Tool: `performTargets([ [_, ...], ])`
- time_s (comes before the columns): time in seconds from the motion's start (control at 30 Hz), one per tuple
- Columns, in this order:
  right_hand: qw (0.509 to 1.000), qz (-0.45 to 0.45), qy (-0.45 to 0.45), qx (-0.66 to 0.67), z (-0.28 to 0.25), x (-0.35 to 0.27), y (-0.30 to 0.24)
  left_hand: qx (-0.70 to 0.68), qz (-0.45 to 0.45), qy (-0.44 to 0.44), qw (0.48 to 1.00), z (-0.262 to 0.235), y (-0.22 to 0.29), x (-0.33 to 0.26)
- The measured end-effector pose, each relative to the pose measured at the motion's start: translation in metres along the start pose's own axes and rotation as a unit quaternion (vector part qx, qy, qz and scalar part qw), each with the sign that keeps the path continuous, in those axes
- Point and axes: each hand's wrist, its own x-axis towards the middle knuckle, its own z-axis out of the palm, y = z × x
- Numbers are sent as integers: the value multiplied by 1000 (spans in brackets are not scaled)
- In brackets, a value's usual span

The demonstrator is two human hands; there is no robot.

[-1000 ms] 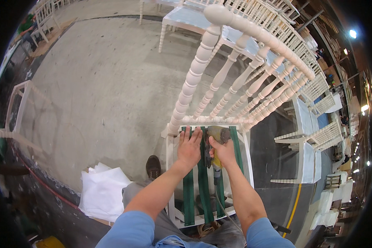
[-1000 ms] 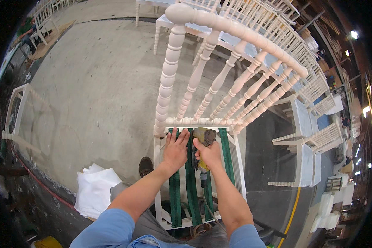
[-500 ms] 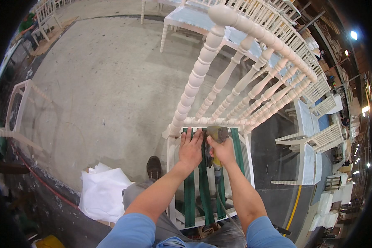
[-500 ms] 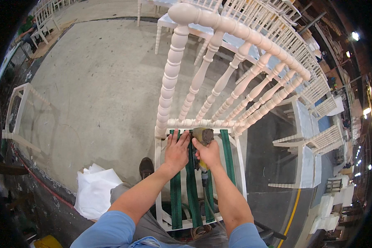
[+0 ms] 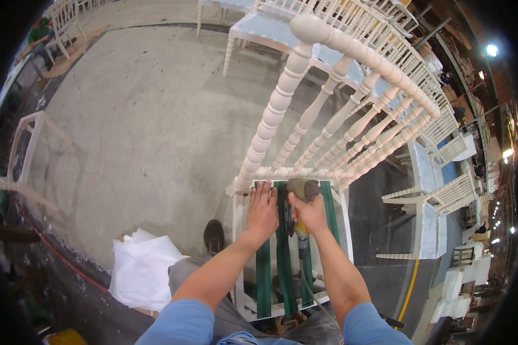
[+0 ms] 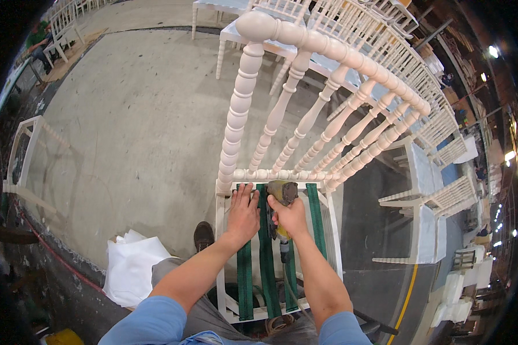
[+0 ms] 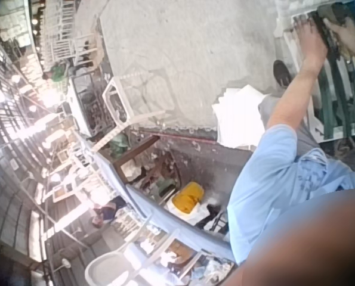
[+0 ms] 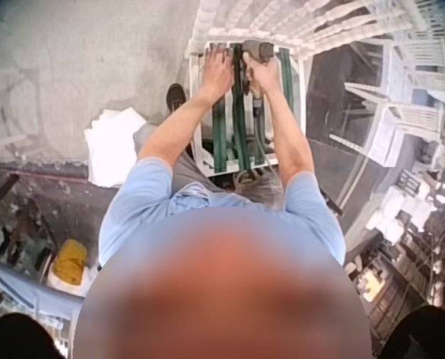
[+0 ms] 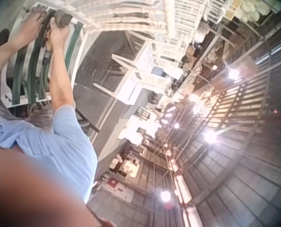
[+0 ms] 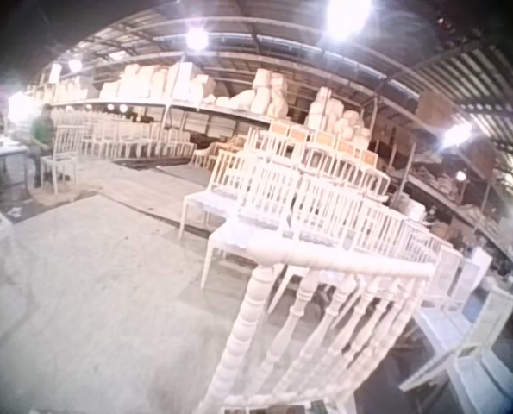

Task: The person sits on the floor and attaches green straps to the seat frame of a white wooden chair. They position each strap, secure it with a staple gun, and trim excess material with scissors. The process is repeated for multiple straps across the seat.

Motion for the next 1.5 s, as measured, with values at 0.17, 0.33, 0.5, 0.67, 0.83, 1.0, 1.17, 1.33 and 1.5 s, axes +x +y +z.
performTargets([
  [0.17,1000,17,-6,-3,9,0,-1,5,0,7,1000,-1,-3,-1],
  [0.33,1000,11,-14,4,8,1,2,6,0,3,1000,-2,-3,-2],
  [0.5,1000,12,-15,1,15,3,3,-20,-4,8,1000,-3,-3,0],
  [0.67,999,35,-5,-12,13,4,3,-14,-3,8,1000,-3,-2,0],
  [0.83,1000,15,-18,-8,16,1,0,-8,5,18,1000,-5,-4,-1],
  [1.0,999,30,-12,-23,10,1,-1,2,-3,3,1000,-2,-4,0],
  [1.17,999,29,-4,-24,6,1,-4,8,0,3,1000,-3,-4,1],
  [1.33,999,31,4,-27,-2,2,-2,4,-2,-9,1000,-3,1,1],
  [1.5,998,50,-13,24,-12,-11,-18,9,-21,-24,999,-3,4,2],
])
